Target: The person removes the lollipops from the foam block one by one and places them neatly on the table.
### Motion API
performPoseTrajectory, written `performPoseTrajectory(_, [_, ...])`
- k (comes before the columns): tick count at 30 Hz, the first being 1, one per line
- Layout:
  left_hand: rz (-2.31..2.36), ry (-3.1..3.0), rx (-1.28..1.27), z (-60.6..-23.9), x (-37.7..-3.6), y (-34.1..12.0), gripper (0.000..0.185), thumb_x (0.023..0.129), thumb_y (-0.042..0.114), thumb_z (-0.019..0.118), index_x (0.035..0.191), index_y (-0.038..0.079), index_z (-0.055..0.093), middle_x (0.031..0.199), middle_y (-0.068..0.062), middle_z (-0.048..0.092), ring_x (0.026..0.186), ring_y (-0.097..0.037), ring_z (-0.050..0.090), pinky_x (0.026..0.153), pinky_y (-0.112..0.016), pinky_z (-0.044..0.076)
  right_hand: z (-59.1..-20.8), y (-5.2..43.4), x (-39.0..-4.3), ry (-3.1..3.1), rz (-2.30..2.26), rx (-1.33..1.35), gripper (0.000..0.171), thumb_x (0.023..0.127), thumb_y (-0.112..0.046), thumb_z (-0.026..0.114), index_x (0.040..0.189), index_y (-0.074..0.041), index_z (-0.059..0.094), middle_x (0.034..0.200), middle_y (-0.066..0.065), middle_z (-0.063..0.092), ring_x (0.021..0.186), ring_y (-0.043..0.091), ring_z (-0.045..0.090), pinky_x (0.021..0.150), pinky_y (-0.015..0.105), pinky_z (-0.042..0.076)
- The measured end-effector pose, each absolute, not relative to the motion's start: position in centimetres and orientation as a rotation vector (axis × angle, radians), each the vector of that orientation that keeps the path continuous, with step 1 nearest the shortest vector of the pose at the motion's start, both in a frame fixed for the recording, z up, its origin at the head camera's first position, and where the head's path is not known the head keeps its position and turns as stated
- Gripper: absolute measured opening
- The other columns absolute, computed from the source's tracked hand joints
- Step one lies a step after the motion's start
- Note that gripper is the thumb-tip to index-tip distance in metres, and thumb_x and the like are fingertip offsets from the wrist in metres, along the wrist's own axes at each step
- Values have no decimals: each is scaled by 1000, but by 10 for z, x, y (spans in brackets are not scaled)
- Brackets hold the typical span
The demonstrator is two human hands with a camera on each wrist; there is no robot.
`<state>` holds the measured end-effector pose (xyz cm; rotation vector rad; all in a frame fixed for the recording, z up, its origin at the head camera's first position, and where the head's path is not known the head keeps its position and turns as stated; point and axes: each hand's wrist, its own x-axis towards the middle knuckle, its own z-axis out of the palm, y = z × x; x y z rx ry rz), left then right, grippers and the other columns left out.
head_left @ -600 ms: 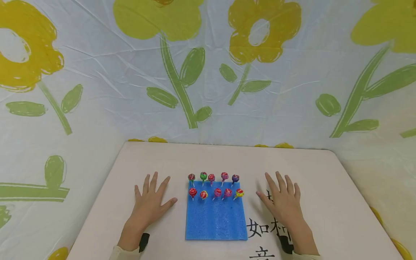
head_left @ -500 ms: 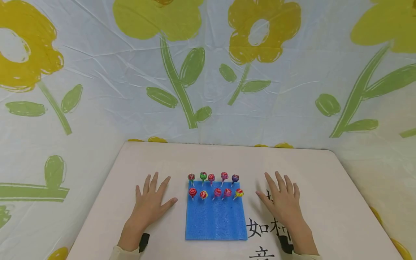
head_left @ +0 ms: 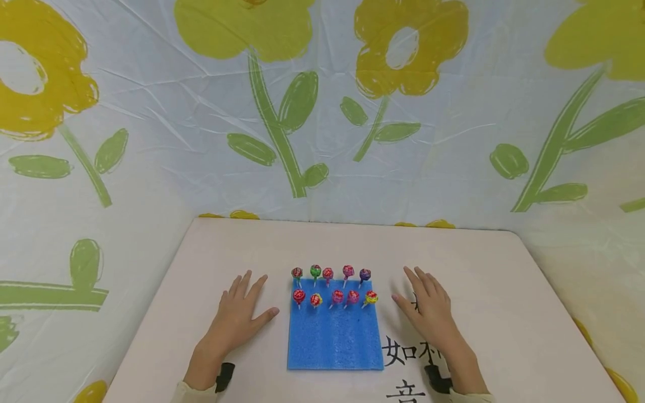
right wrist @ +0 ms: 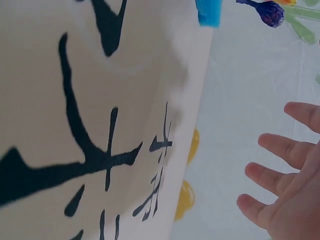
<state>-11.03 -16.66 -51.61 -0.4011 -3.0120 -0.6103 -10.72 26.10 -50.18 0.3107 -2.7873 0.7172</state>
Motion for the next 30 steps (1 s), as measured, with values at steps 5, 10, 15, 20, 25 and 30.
performPoseTrajectory(5, [-710, -3051, -429, -520, -110, -162, 83, 92, 65, 58, 156, 16, 36, 159, -24, 27, 145, -48, 22, 106, -74, 22, -502, 256, -107, -2771, 848, 329, 66, 98, -34, 64, 152, -6, 39, 151, 27, 36, 137, 54, 27, 102, 77, 19])
performPoseTrajectory(10, [-797, -3076, -459, -520, -107, -156, 83, 92, 63, 60, 156, 17, 36, 160, -22, 26, 146, -46, 20, 108, -72, 21, -505, 251, -107, -2764, 988, 328, 64, 100, -32, 63, 154, -9, 37, 153, 24, 36, 139, 50, 28, 101, 76, 26])
performPoseTrajectory(15, [-788, -3080, -515, -524, -103, -148, 81, 92, 61, 61, 156, 17, 37, 159, -22, 28, 146, -46, 21, 108, -71, 23, -506, 245, -107, -2723, 1154, 349, 59, 102, -27, 60, 153, -8, 38, 154, 21, 38, 141, 46, 31, 103, 72, 30])
performPoseTrajectory(20, [-799, -3097, -557, -528, -101, -140, 79, 93, 59, 62, 156, 18, 38, 160, -21, 27, 147, -45, 20, 108, -72, 22, -506, 238, -107, -2697, 1269, 343, 56, 102, -26, 60, 152, -10, 40, 153, 17, 41, 140, 43, 35, 104, 69, 32])
performPoseTrajectory(25, [-778, -3146, -542, -529, -97, -135, 78, 92, 59, 63, 155, 20, 39, 160, -21, 27, 147, -46, 18, 108, -73, 19, -509, 233, -107, -2659, 1479, 350, 55, 102, -24, 60, 152, -14, 39, 151, 16, 44, 138, 40, 40, 105, 67, 34])
performPoseTrajectory(30, [-723, -3193, -544, -530, -96, -133, 77, 91, 59, 64, 155, 22, 40, 160, -22, 25, 146, -47, 18, 108, -74, 17, -511, 229, -107, -2597, 1689, 343, 53, 101, -19, 62, 150, -15, 42, 145, 16, 51, 134, 39, 45, 105, 62, 37])
